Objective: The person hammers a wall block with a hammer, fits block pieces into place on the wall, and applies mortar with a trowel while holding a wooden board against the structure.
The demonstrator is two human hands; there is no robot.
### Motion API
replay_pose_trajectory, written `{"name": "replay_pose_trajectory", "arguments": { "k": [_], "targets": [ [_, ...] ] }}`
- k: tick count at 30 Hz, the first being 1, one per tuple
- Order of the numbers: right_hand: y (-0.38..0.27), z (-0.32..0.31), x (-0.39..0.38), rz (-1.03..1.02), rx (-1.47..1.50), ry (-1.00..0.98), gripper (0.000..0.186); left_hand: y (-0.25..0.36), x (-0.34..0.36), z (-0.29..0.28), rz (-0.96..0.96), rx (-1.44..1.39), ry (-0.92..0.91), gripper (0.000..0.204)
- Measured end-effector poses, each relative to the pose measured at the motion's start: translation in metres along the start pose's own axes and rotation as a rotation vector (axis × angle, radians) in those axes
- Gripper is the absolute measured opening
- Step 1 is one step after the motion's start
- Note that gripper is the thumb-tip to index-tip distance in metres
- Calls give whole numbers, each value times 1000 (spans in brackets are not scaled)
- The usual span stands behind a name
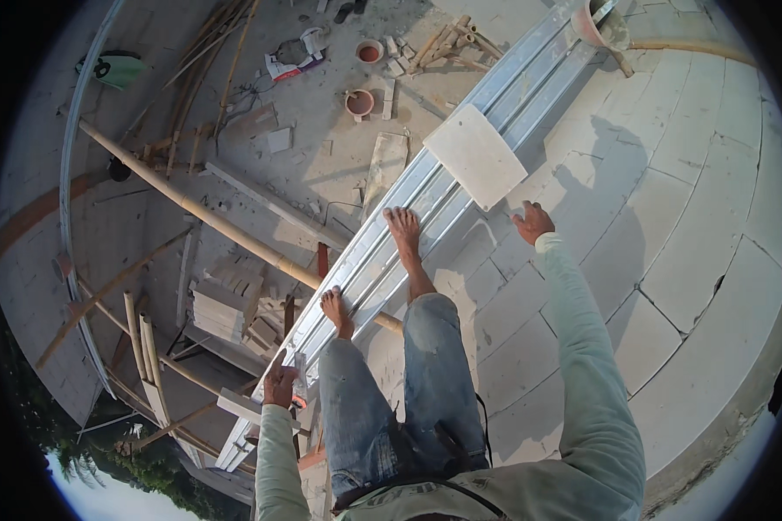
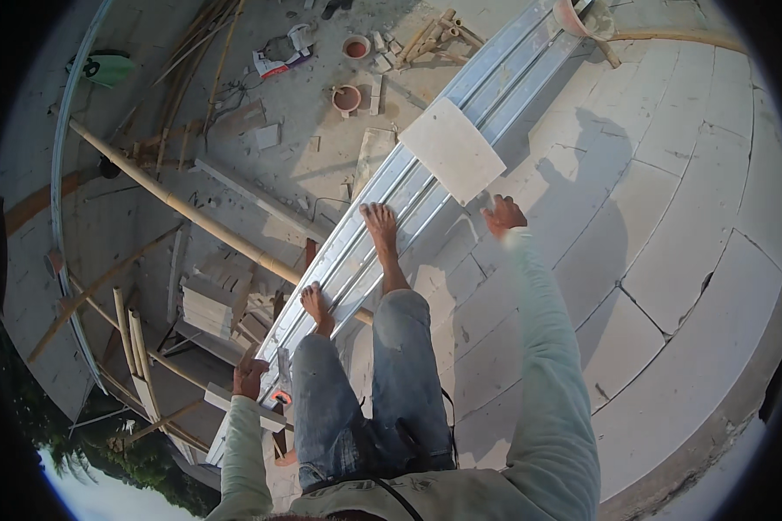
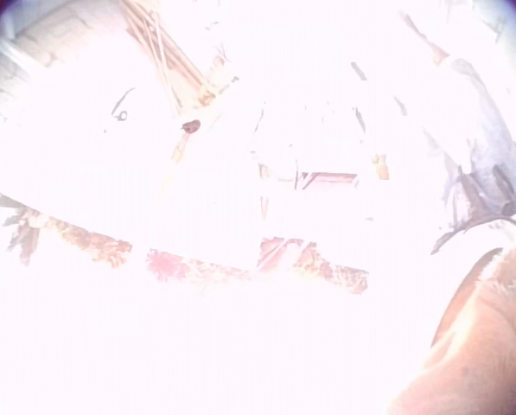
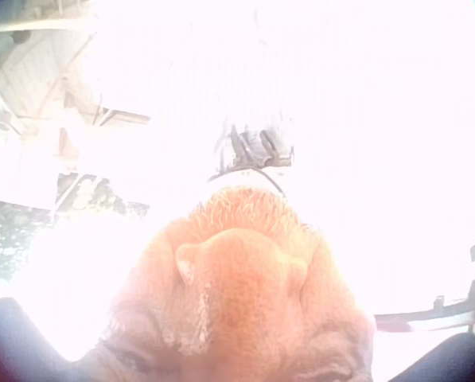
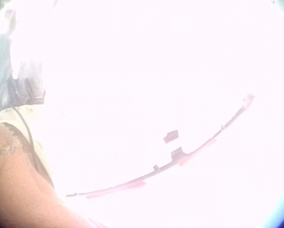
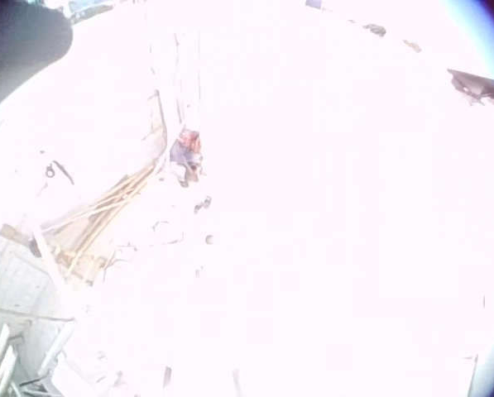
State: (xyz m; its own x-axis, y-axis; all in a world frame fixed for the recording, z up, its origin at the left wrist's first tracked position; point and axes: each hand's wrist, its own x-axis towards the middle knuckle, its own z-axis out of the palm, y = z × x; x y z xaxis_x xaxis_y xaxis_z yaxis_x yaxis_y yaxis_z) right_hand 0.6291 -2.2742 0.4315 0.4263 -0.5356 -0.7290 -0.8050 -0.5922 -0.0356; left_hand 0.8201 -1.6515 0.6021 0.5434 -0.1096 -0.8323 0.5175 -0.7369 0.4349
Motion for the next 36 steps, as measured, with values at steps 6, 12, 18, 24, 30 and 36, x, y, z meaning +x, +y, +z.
{"name": "replay_pose_trajectory", "arguments": {
  "k": [6, 12, 18, 24, 30, 36],
  "targets": [
    [-2, 29, 114, -1, -132, 79, 74, -23, 30, 40, -128, 13, -48, 53],
    [13, 51, 218, -18, -76, 211, 103, -34, 65, 69, -192, 11, 46, 53],
    [2, 67, 277, -65, 464, 56, 92, -16, 99, 98, -158, 55, 66, 53],
    [-16, 74, 268, -65, 383, 148, 81, -40, 102, 94, -148, 127, 44, 55],
    [-97, 91, 180, -147, -58, 427, 70, -39, 110, 88, -205, 106, 59, 55],
    [-117, 123, 98, -139, -153, 441, 62, -59, 95, 74, -156, 26, 80, 56]
  ]
}}
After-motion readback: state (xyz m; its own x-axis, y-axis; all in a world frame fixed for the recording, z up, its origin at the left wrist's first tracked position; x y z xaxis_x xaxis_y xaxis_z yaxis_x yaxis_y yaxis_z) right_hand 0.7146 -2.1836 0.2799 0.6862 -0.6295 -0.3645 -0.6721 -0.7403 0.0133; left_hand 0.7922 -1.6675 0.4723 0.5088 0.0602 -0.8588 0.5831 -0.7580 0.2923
